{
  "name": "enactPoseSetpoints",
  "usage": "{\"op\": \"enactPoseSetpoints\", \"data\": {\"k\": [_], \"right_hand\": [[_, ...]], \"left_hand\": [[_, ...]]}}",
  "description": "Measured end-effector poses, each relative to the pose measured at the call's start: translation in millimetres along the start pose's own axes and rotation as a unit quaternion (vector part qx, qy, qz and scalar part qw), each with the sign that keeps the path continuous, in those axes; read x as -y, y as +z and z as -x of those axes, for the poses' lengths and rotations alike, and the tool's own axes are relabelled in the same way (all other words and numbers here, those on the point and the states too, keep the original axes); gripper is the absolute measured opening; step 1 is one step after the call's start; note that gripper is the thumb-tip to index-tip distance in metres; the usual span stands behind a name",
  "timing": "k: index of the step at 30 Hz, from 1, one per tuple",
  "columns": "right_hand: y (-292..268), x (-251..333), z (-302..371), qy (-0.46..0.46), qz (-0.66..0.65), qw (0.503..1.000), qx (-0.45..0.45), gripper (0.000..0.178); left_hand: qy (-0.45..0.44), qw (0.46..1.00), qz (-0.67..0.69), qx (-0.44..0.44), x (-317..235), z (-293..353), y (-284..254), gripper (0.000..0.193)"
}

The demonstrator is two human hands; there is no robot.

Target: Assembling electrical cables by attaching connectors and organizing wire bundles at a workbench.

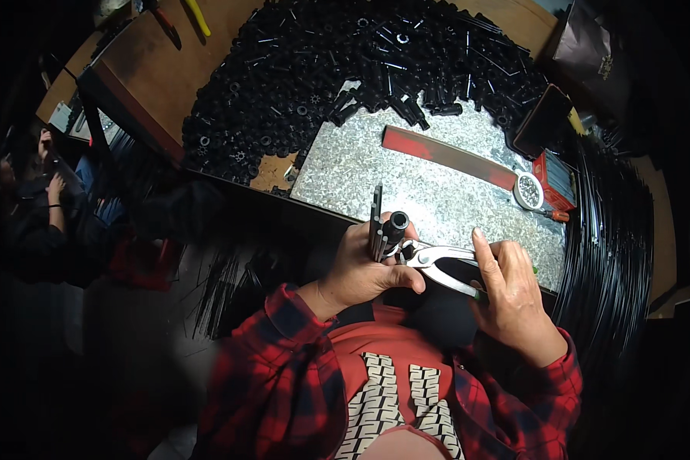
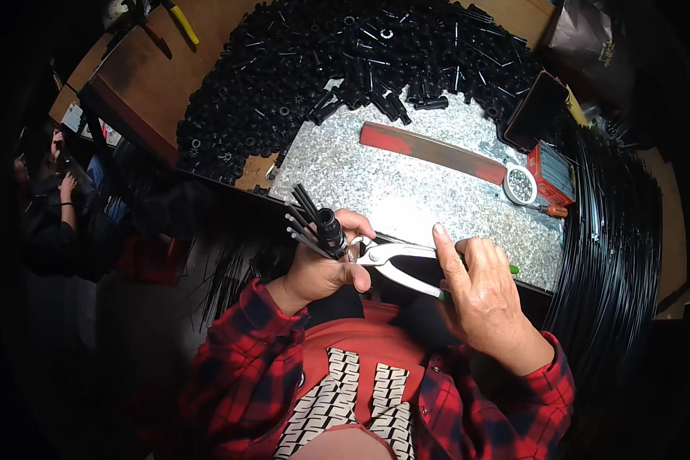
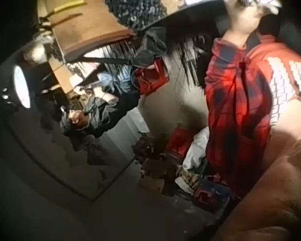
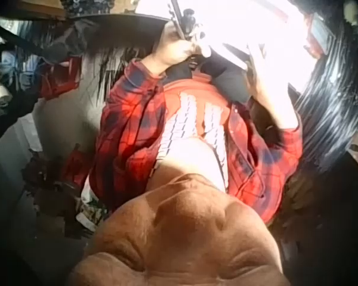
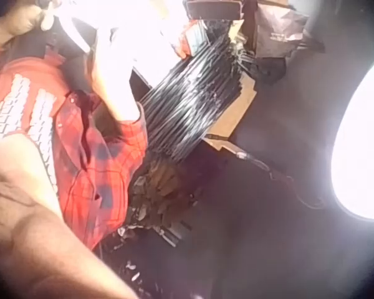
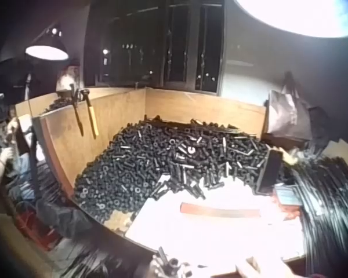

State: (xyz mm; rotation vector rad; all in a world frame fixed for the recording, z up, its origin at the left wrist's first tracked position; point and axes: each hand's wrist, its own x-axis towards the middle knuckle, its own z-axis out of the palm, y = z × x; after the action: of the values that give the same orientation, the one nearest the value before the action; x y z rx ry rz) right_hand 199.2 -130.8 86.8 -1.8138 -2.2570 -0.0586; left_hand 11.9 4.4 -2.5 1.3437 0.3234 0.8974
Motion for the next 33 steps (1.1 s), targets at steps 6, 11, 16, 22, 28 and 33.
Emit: {"op": "enactPoseSetpoints", "data": {"k": [6, 11, 16, 22, 28, 33], "right_hand": [[4.3, -0.7, 2.5, -0.004, -0.012, 1.000, -0.004, 0.083], [6.2, 0.9, 3.1, -0.004, -0.009, 1.000, 0.003, 0.080], [20.2, 0.5, 5.9, 0.005, -0.049, 0.999, -0.001, 0.083], [29.5, 3.2, 4.0, 0.013, -0.126, 0.992, 0.020, 0.096], [34.7, -0.2, 5.1, 0.008, -0.142, 0.989, 0.033, 0.097], [32.8, 0.6, 4.8, 0.009, -0.105, 0.994, 0.034, 0.093]], "left_hand": [[-0.002, 0.999, -0.044, 0.019, -1.2, 0.0, -2.3, 0.054], [0.043, 0.997, -0.063, 0.012, 2.8, 2.3, -3.1, 0.053], [-0.009, 0.999, -0.045, 0.023, 0.1, 6.1, -4.7, 0.062], [-0.012, 0.999, -0.045, 0.023, -3.0, 6.7, -7.0, 0.059], [-0.026, 0.999, -0.025, 0.012, -4.6, 8.6, -6.3, 0.057], [-0.026, 0.999, -0.031, 0.028, -7.7, 8.4, -7.5, 0.056]]}}
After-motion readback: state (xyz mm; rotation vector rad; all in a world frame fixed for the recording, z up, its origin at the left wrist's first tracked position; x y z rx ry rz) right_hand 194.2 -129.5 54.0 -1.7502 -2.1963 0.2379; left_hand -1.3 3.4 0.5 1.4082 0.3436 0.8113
